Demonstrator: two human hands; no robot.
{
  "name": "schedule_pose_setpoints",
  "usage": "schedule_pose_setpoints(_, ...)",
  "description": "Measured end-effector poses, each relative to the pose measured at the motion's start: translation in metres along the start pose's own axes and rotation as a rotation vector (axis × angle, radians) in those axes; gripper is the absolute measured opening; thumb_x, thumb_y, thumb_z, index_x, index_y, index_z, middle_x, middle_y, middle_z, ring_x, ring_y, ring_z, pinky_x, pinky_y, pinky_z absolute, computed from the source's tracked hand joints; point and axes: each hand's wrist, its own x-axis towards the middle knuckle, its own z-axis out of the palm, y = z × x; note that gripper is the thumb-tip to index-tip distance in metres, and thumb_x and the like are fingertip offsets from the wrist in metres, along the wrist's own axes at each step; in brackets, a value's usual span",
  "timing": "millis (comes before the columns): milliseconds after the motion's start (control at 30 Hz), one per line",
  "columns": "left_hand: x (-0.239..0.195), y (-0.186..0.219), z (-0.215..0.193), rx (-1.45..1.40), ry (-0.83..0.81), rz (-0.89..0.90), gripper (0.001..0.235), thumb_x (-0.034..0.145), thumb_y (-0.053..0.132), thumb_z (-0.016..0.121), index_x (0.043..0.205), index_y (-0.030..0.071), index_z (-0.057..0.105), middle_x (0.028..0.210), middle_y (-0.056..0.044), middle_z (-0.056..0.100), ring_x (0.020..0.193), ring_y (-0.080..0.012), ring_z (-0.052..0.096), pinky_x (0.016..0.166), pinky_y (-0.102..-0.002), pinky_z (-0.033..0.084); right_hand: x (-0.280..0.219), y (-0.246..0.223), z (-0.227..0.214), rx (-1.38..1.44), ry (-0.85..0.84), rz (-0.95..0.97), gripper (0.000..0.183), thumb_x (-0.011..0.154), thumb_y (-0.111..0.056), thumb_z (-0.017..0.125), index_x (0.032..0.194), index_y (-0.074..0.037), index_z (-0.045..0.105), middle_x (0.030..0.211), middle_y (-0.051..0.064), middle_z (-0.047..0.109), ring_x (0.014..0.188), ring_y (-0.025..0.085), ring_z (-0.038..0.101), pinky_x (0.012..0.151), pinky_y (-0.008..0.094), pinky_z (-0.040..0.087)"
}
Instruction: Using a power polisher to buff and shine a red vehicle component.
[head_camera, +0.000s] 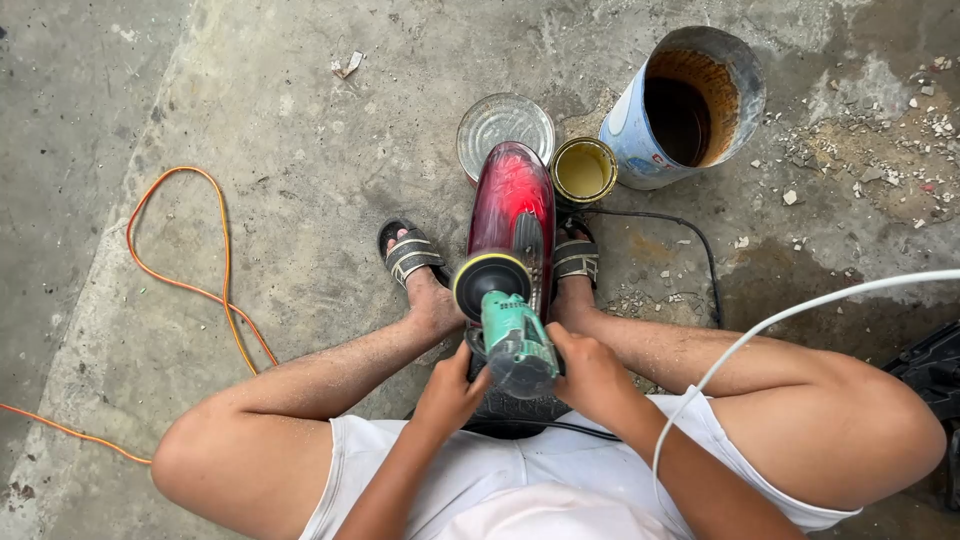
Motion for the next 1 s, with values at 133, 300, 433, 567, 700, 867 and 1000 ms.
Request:
schedule_pose_setpoints(133,0.011,0.01,0.014,0.037,-0.023,0.051,0.038,0.104,0.025,0.057,0.135,0.004,0.055,0.06,-0.017,0.062,0.041,-0.0215,0.054,0.042,-0.034,0.041,-0.01,0.011,-0.021,0.111,-0.064,0.077,0.046,0.073,-0.002,0.071,0.116,-0.013,0.057,0.094,0.023,0.075,0.094,0.042,0.076,0.082,0.05,0.062)
schedule_pose_setpoints(300,0.017,0.019,0.018,0.183,-0.027,0.093,0.034,0.105,0.033,0.059,0.12,0.003,0.058,0.062,-0.017,0.058,0.045,-0.0231,0.056,0.043,-0.035,0.043,-0.014,0.008,-0.034,0.196,-0.128,0.164,0.044,0.076,-0.001,0.065,0.117,-0.013,0.055,0.104,0.027,0.075,0.107,0.046,0.071,0.093,0.053,0.058)
schedule_pose_setpoints(433,0.002,-0.004,0.021,0.05,-0.06,0.03,0.047,0.106,0.022,0.053,0.146,0.0,0.043,0.066,-0.018,0.061,0.044,-0.0207,0.054,0.046,-0.04,0.038,-0.004,0.003,-0.022,0.188,-0.165,0.113,0.054,0.076,-0.002,0.073,0.126,-0.016,0.055,0.106,0.024,0.076,0.107,0.042,0.073,0.093,0.051,0.059)
schedule_pose_setpoints(567,-0.008,-0.039,0.03,0.063,-0.03,-0.075,0.057,0.105,0.024,0.052,0.154,0.002,0.034,0.061,-0.01,0.06,0.041,-0.0126,0.05,0.044,-0.03,0.039,0.0,-0.006,-0.015,0.092,-0.172,0.031,0.061,0.074,0.004,0.072,0.132,-0.003,0.055,0.106,0.031,0.072,0.104,0.047,0.071,0.092,0.055,0.058)
schedule_pose_setpoints(700,-0.003,-0.035,0.039,0.072,-0.045,-0.05,0.06,0.104,0.019,0.053,0.156,0.001,0.031,0.061,-0.011,0.06,0.04,-0.013,0.048,0.043,-0.031,0.039,-0.002,0.016,-0.009,0.109,-0.242,0.055,0.073,0.074,0.005,0.072,0.141,-0.007,0.048,0.116,0.03,0.07,0.114,0.047,0.067,0.1,0.057,0.054)
schedule_pose_setpoints(867,0.016,0.001,0.037,0.119,-0.047,0.077,0.05,0.104,0.025,0.059,0.146,0.0,0.044,0.064,-0.014,0.06,0.043,-0.0185,0.053,0.044,-0.034,0.041,-0.008,0.029,-0.024,0.176,-0.222,0.142,0.062,0.076,-0.003,0.071,0.133,-0.014,0.048,0.115,0.029,0.071,0.115,0.048,0.066,0.102,0.055,0.054)
schedule_pose_setpoints(1000,0.027,0.007,0.031,0.19,-0.032,0.11,0.045,0.103,0.03,0.061,0.138,0.004,0.052,0.064,-0.013,0.061,0.044,-0.0197,0.055,0.044,-0.033,0.042,-0.01,0.011,-0.045,0.201,-0.191,0.179,0.058,0.077,-0.003,0.069,0.13,-0.014,0.048,0.117,0.03,0.071,0.117,0.048,0.066,0.102,0.056,0.054)
